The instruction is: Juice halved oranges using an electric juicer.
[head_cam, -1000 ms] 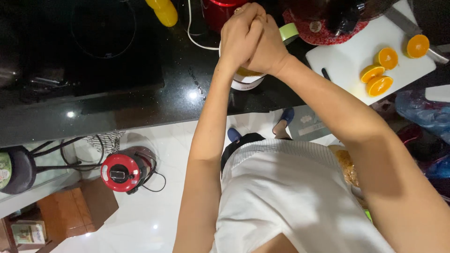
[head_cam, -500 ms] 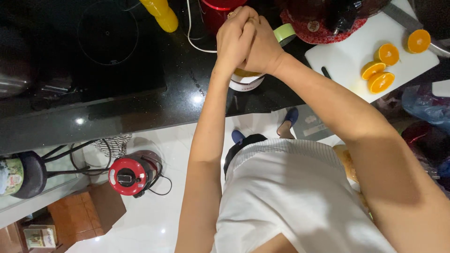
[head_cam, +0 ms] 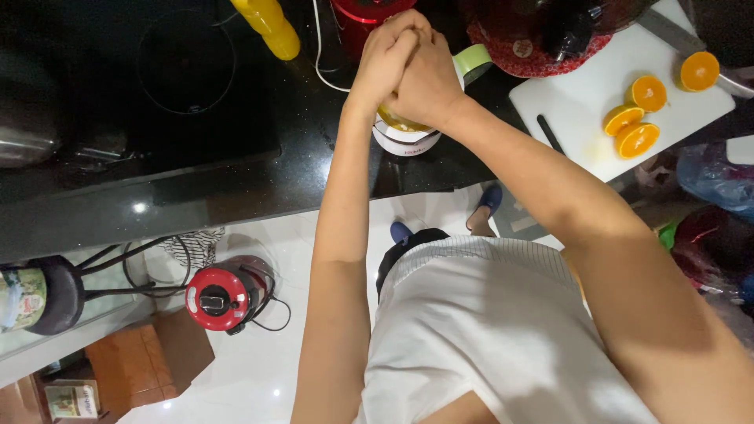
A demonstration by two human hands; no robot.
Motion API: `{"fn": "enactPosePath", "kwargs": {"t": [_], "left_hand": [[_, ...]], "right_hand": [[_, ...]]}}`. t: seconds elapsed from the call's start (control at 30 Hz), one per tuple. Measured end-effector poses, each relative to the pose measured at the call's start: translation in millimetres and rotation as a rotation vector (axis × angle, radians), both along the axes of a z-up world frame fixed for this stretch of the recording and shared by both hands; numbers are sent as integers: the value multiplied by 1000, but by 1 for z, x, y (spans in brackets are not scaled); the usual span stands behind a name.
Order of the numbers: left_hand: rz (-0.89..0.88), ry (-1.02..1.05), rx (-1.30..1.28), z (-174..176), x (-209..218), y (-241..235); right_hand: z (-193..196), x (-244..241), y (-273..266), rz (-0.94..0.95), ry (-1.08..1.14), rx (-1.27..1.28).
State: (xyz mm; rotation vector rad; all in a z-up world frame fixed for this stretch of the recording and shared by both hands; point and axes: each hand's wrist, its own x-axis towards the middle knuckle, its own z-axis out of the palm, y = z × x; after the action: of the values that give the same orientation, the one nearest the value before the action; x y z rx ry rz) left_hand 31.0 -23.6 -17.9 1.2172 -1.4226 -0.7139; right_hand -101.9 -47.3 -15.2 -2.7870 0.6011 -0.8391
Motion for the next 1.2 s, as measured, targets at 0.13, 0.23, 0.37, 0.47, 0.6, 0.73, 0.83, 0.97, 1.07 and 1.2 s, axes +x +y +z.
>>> {"fn": "enactPosePath", "kwargs": {"t": [0.13, 0.23, 0.37, 0.47, 0.6, 0.73, 0.83, 0.97, 1.07, 1.2], "left_hand": [[-58, 33, 32, 3, 2, -3], [-105, 78, 60, 2, 8, -5], [-144, 126, 101, 2, 8, -8], [-145, 139, 108, 1, 9, -8], [-129, 154, 108, 1, 8, -6], [-65, 70, 84, 7, 2, 0], [-24, 26, -8, 10, -2, 5], [57, -73, -24, 11, -9, 9], [157, -158, -70, 12, -17, 16], [427, -281, -122, 14, -40, 27]], "right_hand": [[-2, 2, 2, -42, 5, 6], [-8, 6, 1, -51, -53, -14], [-10, 7, 1, -83, -53, -46], [-10, 8, 1, -95, -32, -44], [-9, 8, 1, -81, -28, -7], [-7, 5, 0, -52, -39, 16], [-8, 2, 1, -33, -24, -7], [0, -3, 2, 3, -75, -67], [5, -6, -1, 47, -59, -58], [14, -12, -6, 174, 14, 11]]}}
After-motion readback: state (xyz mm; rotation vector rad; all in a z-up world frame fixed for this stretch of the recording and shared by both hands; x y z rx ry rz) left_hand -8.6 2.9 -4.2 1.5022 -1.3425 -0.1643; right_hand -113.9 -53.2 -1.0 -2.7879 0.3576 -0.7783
